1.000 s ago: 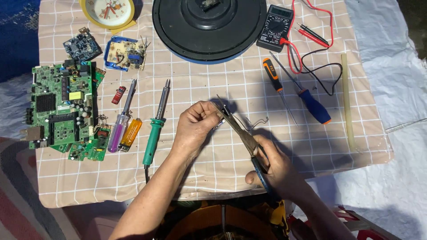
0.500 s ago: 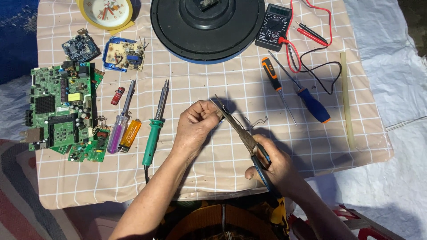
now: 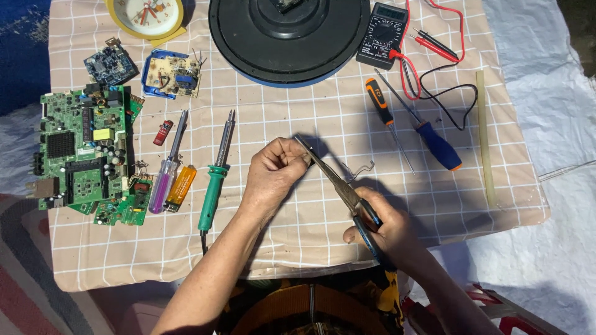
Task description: The person cuts a wire with scissors, twists the ends together, and uses a lighter to heat the connection. They then handle a black circular plastic object, placing it on the table and adjusting its position.
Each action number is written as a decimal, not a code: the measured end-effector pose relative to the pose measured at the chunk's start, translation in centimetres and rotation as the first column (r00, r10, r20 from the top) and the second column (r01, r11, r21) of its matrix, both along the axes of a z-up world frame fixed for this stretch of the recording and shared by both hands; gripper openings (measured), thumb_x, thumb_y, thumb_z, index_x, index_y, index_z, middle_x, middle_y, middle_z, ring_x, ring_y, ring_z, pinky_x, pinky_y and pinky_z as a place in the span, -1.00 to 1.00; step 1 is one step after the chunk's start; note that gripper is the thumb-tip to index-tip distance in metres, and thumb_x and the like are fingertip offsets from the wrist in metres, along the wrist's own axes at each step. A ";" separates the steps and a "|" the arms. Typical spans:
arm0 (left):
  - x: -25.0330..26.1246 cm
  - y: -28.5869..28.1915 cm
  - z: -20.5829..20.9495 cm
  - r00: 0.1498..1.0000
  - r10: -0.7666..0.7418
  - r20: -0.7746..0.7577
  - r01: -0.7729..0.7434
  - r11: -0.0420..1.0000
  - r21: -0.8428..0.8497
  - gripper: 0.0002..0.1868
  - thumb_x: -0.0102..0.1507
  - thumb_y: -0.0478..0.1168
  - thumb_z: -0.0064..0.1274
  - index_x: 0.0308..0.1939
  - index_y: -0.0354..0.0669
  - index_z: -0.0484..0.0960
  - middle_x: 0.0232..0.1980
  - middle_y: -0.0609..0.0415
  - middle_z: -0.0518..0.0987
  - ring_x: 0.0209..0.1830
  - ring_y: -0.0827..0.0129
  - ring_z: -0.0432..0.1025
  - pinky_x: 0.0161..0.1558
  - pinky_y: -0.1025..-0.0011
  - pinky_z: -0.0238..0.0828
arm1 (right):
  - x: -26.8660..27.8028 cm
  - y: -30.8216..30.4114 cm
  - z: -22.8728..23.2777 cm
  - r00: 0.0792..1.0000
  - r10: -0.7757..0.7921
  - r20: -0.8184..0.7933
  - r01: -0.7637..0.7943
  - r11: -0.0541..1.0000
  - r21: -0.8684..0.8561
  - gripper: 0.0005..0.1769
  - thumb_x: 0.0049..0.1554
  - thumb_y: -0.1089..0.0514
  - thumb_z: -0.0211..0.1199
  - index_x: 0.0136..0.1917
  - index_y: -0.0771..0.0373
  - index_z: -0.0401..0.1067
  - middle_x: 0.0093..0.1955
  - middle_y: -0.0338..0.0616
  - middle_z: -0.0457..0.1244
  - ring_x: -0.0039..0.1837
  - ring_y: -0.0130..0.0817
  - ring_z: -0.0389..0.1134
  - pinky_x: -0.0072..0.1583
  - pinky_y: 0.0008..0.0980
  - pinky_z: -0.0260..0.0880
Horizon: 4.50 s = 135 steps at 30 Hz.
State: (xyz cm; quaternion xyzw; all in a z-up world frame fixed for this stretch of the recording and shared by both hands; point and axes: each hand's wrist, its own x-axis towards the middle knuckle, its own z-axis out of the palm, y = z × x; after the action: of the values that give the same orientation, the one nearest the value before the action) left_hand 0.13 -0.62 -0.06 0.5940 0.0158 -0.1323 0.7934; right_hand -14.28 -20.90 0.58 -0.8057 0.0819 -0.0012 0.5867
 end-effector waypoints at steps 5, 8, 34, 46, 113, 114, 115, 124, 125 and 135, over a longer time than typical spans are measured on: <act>-0.1 0.0 -0.5 1.000 -0.003 -0.007 0.003 1.000 -0.007 -0.80 0.08 -0.50 0.22 -0.24 -0.25 0.67 -0.45 0.13 0.57 -0.40 0.61 0.46 -0.21 0.58 0.53 | -0.8 -1.0 -3.3 0.996 0.063 -0.063 -0.062 0.998 0.013 -0.10 -0.23 0.04 0.69 0.32 0.27 0.40 -0.35 0.03 0.37 -0.30 -0.27 0.37 -0.14 -0.32 0.43; -0.2 0.0 -0.4 1.000 0.001 -0.016 -0.002 1.000 -0.012 -0.80 0.09 -0.49 0.24 -0.24 -0.24 0.67 -0.44 0.12 0.60 -0.41 0.61 0.48 -0.22 0.60 0.53 | -0.9 -2.2 -4.6 0.966 0.187 -0.179 -0.177 0.982 0.070 0.09 -0.17 -0.29 0.56 0.46 0.20 0.21 -0.08 0.09 0.36 -0.09 -0.17 0.40 0.01 -0.16 0.46; -0.2 -0.2 -0.9 1.000 0.022 -0.018 -0.023 0.998 -0.052 -0.78 0.08 -0.50 0.31 -0.24 -0.27 0.66 -0.42 0.12 0.62 -0.41 0.61 0.55 -0.21 0.58 0.59 | -1.8 -3.9 -6.7 0.940 0.328 -0.097 -0.287 0.911 0.295 0.10 -0.03 -0.36 0.45 0.49 0.29 0.06 -0.06 -0.08 0.24 -0.13 -0.45 0.28 0.01 -0.47 0.41; -0.2 -0.5 -2.2 0.998 0.033 0.051 -0.033 0.999 0.001 -0.80 0.12 -0.49 0.29 -0.21 -0.30 0.66 -0.41 0.12 0.62 -0.41 0.63 0.52 -0.25 0.59 0.57 | -0.8 -3.4 -3.1 0.943 0.293 -0.159 -0.281 0.955 0.094 0.12 -0.11 -0.52 0.39 0.47 0.21 0.22 -0.15 -0.07 0.29 -0.14 -0.29 0.38 -0.02 -0.30 0.42; 3.1 1.5 -2.5 0.982 0.068 -0.178 -0.167 0.750 -0.639 -0.64 0.29 -0.52 0.07 0.16 -0.24 0.55 -0.04 -0.17 0.66 -0.09 0.09 0.65 -0.06 0.17 0.65 | -4.3 -6.6 -1.5 0.876 0.472 -0.100 -0.318 0.720 0.617 -0.08 0.17 -0.43 0.27 0.52 0.18 0.14 0.04 -0.02 0.31 -0.23 -0.53 0.18 -0.31 -0.55 0.12; 3.0 0.5 -2.6 0.945 0.107 -0.309 -0.292 0.702 -0.650 -0.64 0.30 -0.52 0.04 0.15 -0.18 0.52 -0.09 -0.16 0.65 -0.07 0.06 0.64 -0.21 0.13 0.69 | -4.2 -5.9 -1.6 0.900 0.418 -0.127 -0.236 0.710 0.664 0.01 0.08 -0.55 0.35 0.42 0.29 0.26 -0.04 -0.06 0.33 -0.29 -0.55 0.18 -0.39 -0.57 0.10; 2.7 0.5 -2.9 0.945 0.111 -0.309 -0.295 0.700 -0.651 -0.64 0.30 -0.52 0.04 0.15 -0.18 0.52 -0.09 -0.16 0.65 -0.07 0.06 0.64 -0.21 0.13 0.69 | -4.3 -4.9 -1.5 0.898 0.422 -0.127 -0.239 0.710 0.663 0.01 0.08 -0.55 0.35 0.42 0.29 0.26 -0.04 -0.06 0.33 -0.29 -0.55 0.18 -0.39 -0.57 0.10; 1.7 3.6 -1.6 0.909 0.039 -0.414 -0.198 0.916 -0.350 -0.76 0.34 -0.45 0.00 0.09 -0.38 0.58 -0.30 -0.15 0.66 -0.35 0.29 0.61 -0.25 0.36 0.66 | -3.5 2.6 0.6 0.890 0.435 -0.137 -0.254 0.723 0.643 -0.18 0.18 -0.47 0.09 0.33 0.26 0.20 -0.12 -0.12 0.29 -0.38 -0.50 0.10 -0.44 -0.52 0.10; 1.5 3.9 -1.5 0.913 0.044 -0.406 -0.184 0.932 -0.312 -0.83 0.32 -0.42 0.07 -0.01 -0.32 0.62 -0.24 -0.10 0.68 -0.30 0.25 0.63 -0.22 0.35 0.67 | -3.8 2.6 -0.3 0.877 0.439 -0.195 -0.211 0.716 0.666 -0.07 0.07 -0.54 0.16 0.36 0.23 0.22 -0.13 -0.16 0.30 -0.36 -0.49 0.13 -0.44 -0.49 0.13; 1.6 8.7 -0.7 0.973 -0.229 -0.034 0.227 0.915 0.334 -0.83 0.39 -0.26 0.05 -0.05 -0.18 0.74 -0.22 0.22 0.69 -0.25 0.55 0.49 -0.10 0.59 0.43 | -4.2 5.7 2.7 0.897 0.440 -0.045 -0.315 0.705 0.635 -0.23 0.27 -0.41 0.05 0.41 0.27 0.22 -0.08 -0.22 0.27 -0.32 -0.55 0.10 -0.31 -0.55 0.15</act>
State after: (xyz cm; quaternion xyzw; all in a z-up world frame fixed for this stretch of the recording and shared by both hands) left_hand 1.74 8.05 -0.74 0.7186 -0.0335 -0.2176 0.6597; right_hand -18.46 -15.24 3.27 -0.5665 -0.0331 0.2240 0.7924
